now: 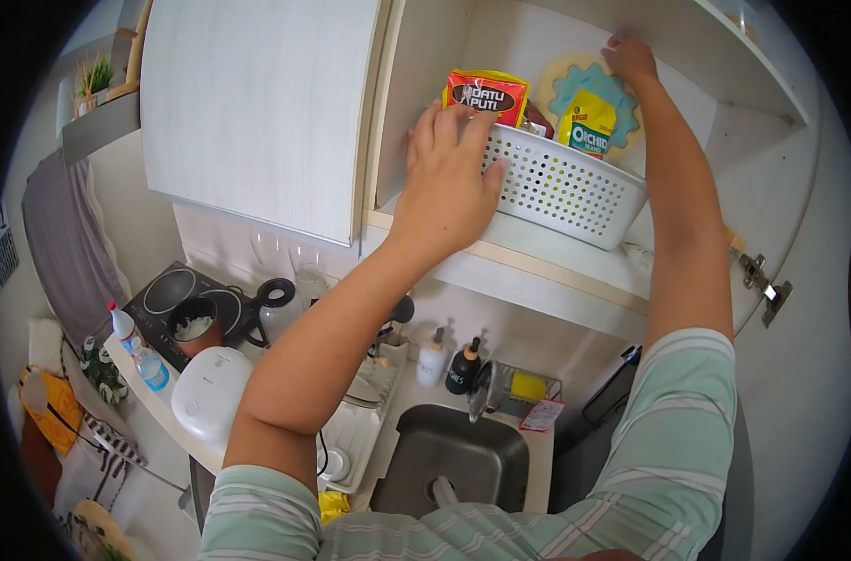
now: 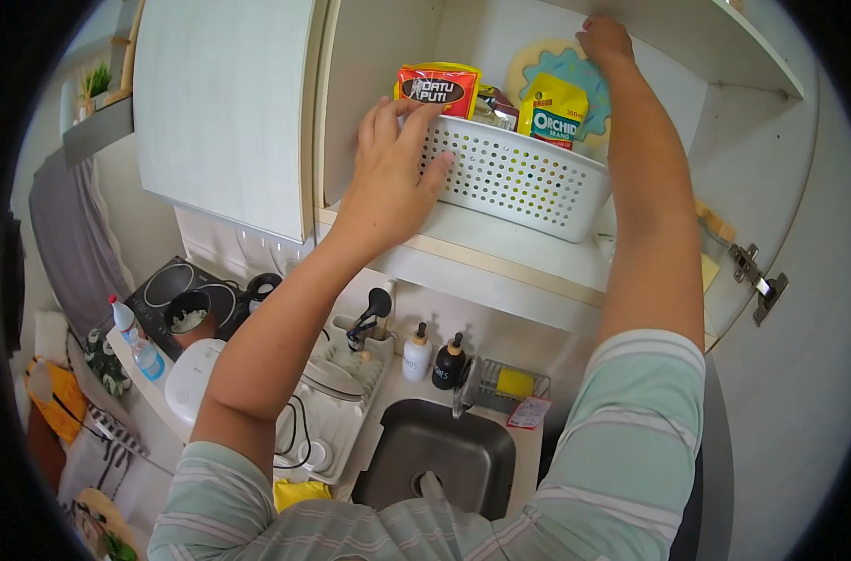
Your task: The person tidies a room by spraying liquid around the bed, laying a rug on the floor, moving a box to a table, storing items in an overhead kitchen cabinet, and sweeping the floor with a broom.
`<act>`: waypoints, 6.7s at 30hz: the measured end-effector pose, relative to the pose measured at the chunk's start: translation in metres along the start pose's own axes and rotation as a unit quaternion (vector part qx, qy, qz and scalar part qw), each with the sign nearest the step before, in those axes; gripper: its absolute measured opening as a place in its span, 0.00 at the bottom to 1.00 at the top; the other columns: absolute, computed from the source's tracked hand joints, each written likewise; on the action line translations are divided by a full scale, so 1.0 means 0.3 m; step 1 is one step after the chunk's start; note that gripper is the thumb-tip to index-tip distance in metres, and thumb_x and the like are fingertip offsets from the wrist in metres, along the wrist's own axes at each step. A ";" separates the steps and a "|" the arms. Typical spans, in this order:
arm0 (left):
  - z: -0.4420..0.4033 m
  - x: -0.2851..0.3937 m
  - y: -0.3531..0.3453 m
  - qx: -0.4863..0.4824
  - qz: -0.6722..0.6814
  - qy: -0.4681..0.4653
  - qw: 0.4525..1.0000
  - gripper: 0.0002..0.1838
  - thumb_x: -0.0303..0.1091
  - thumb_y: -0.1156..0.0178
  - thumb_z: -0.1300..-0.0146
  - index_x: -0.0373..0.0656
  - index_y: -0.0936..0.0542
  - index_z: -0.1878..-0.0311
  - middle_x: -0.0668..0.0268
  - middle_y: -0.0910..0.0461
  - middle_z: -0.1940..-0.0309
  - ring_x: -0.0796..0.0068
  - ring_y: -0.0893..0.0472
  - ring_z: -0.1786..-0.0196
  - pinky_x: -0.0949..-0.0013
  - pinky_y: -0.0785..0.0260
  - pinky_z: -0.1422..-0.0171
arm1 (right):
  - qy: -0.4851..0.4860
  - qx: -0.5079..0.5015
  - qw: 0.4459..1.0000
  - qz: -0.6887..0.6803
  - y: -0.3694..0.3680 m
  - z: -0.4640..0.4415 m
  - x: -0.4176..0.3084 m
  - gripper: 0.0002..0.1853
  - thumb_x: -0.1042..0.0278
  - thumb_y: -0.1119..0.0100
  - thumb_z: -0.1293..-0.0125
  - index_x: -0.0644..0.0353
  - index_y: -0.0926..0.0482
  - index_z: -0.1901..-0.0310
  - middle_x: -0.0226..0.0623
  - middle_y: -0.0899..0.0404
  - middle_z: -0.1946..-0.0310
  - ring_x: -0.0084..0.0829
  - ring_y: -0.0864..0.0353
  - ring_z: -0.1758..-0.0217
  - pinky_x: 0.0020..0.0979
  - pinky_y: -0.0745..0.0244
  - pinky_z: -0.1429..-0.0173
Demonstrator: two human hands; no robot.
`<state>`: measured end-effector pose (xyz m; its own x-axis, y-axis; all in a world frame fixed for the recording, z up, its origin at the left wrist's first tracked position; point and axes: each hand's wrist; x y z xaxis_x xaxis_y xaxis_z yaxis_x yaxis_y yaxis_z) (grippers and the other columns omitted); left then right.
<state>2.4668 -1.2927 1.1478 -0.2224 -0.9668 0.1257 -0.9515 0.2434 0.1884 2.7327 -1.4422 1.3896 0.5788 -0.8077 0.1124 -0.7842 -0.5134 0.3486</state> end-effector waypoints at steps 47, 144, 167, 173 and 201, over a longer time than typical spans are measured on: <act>-0.028 -0.061 0.018 0.126 0.296 0.180 0.930 0.30 0.50 0.68 0.30 0.30 0.32 0.46 0.51 0.28 0.51 0.61 0.32 0.43 0.65 0.45 0.36 | 0.056 -0.302 0.950 -0.046 0.208 0.332 -0.132 0.20 0.68 0.41 0.50 0.58 0.23 0.52 0.41 0.22 0.58 0.34 0.23 0.54 0.32 0.31 0.47; -0.020 -0.046 0.073 0.073 0.346 0.208 0.912 0.32 0.58 0.59 0.35 0.33 0.30 0.49 0.50 0.26 0.53 0.58 0.27 0.48 0.65 0.38 0.43 | -0.431 -0.385 0.808 -0.117 0.483 0.842 0.043 0.18 0.58 0.32 0.50 0.64 0.22 0.66 0.33 0.25 0.69 0.22 0.29 0.70 0.28 0.33 0.68; -0.018 -0.051 0.075 0.052 0.350 0.210 0.912 0.33 0.58 0.61 0.35 0.33 0.31 0.46 0.50 0.28 0.51 0.61 0.29 0.47 0.67 0.42 0.40 | -0.417 -0.213 0.776 -0.422 0.424 0.867 0.141 0.28 0.78 0.39 0.49 0.58 0.32 0.43 0.38 0.25 0.61 0.27 0.25 0.59 0.26 0.28 0.58; -0.015 -0.055 0.073 0.050 0.329 0.201 0.921 0.35 0.59 0.61 0.35 0.32 0.32 0.45 0.49 0.29 0.50 0.61 0.30 0.47 0.67 0.42 0.40 | -0.488 -0.233 0.737 -0.404 0.457 0.852 0.058 0.15 0.66 0.39 0.46 0.60 0.24 0.57 0.36 0.24 0.65 0.25 0.25 0.63 0.25 0.28 0.61; -0.026 -0.058 0.068 0.091 0.340 0.163 0.922 0.25 0.49 0.60 0.31 0.35 0.29 0.48 0.48 0.26 0.54 0.56 0.28 0.48 0.64 0.39 0.43 | -0.505 -0.204 0.694 -0.471 0.428 0.783 0.131 0.12 0.66 0.44 0.38 0.65 0.27 0.59 0.39 0.21 0.65 0.28 0.20 0.67 0.29 0.22 0.60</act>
<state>2.4529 -1.2705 1.1569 -0.7335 -0.5127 0.4462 -0.6415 0.7393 -0.2049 2.6020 -1.6080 1.2202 0.1778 -0.0674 -0.9818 0.0837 -0.9930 0.0833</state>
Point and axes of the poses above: each hand's wrist, its own z-axis away from the middle knuckle, its own y-axis out of the back of the hand, x = y × z
